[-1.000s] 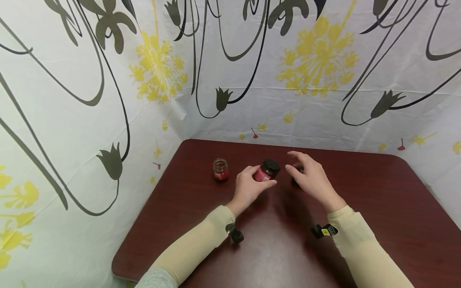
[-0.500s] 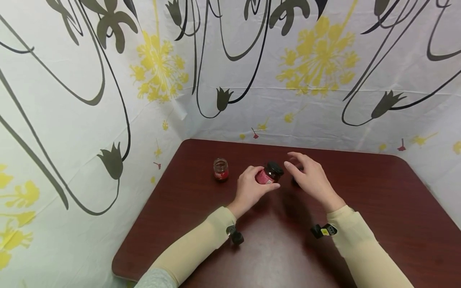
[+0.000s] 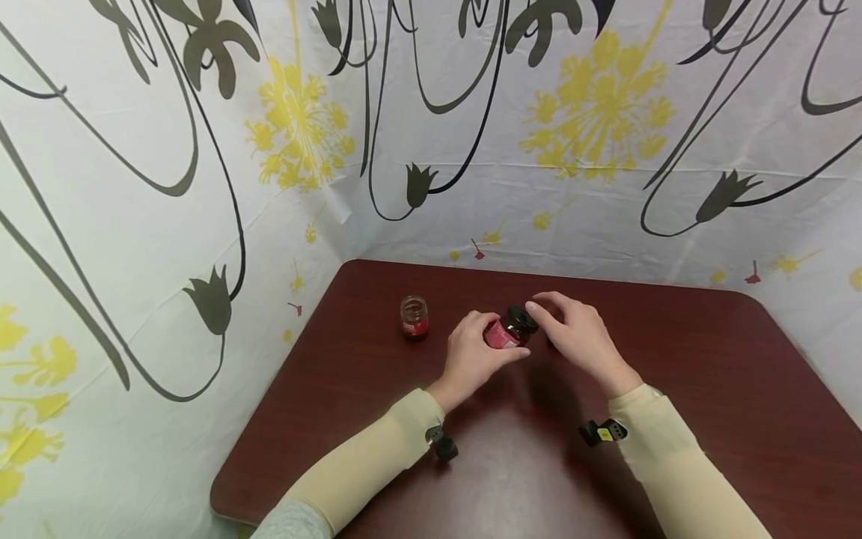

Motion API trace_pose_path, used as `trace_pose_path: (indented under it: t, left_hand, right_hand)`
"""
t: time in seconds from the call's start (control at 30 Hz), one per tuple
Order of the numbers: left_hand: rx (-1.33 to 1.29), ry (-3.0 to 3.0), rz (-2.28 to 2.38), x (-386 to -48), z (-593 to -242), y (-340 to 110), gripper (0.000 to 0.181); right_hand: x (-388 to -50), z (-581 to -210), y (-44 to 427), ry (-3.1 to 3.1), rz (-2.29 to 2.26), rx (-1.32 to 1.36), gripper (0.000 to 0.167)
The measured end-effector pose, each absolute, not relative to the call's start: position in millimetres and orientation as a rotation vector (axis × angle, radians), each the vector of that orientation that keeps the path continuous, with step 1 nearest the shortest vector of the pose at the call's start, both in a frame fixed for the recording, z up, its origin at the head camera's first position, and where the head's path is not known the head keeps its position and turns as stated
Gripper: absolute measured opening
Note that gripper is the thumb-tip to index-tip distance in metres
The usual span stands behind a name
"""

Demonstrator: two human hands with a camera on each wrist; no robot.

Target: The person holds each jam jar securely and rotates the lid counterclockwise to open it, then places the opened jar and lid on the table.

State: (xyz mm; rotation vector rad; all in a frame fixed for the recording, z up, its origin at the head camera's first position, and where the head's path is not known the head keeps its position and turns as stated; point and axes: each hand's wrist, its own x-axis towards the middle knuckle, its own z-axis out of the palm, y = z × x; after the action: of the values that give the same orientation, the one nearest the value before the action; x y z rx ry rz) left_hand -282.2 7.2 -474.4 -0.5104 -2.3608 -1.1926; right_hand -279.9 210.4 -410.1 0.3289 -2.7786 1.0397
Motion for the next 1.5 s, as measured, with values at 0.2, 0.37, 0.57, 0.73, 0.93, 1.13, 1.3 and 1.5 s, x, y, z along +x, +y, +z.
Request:
trace_pose_path:
  t: [0.2, 0.37, 0.57, 0.73, 0.93, 1.13, 1.3, 1.5]
  left_hand:
    - [-0.534, -2.36, -1.178, -280, -473, 8, 0.065]
    - [-0.549, -2.35, -1.164, -278, -474, 9, 0.064]
    - [-0.568, -2.327, -1.143, -276, -476, 11, 0.064]
    - [-0.572, -2.312, -1.13, -275, -476, 11, 0.064]
    - [-0.576, -2.316, -1.127, -275, -475, 11, 0.064]
    - [-0.578, -2.324, -1.124, -273, -474, 11, 0.063]
    - [-0.582, -2.33, -1.102, -271, -475, 12, 0.062]
    - [-0.59, -2.335, -1.083, -270, -474, 12, 0.061]
  right_hand:
    - [-280, -410, 208, -2.787, 1.04, 0.326, 0.056]
    - [-280, -413, 206, -2.781, 1.027, 0.328, 0.055]
    - [-278, -416, 203, -2.775, 1.001, 0.345, 0.053]
    - [-278, -415, 202, -2.756, 0.993, 0.377, 0.049]
    - [-277, -413, 201, -2.746, 1.014, 0.401, 0.048]
    - [-275, -414, 200, -2.77, 0.995, 0.405, 0.051]
    - [-275, -414, 200, -2.793, 0.949, 0.384, 0.057]
    - [-274, -413, 200, -2.796, 0.926, 0.369, 0.061]
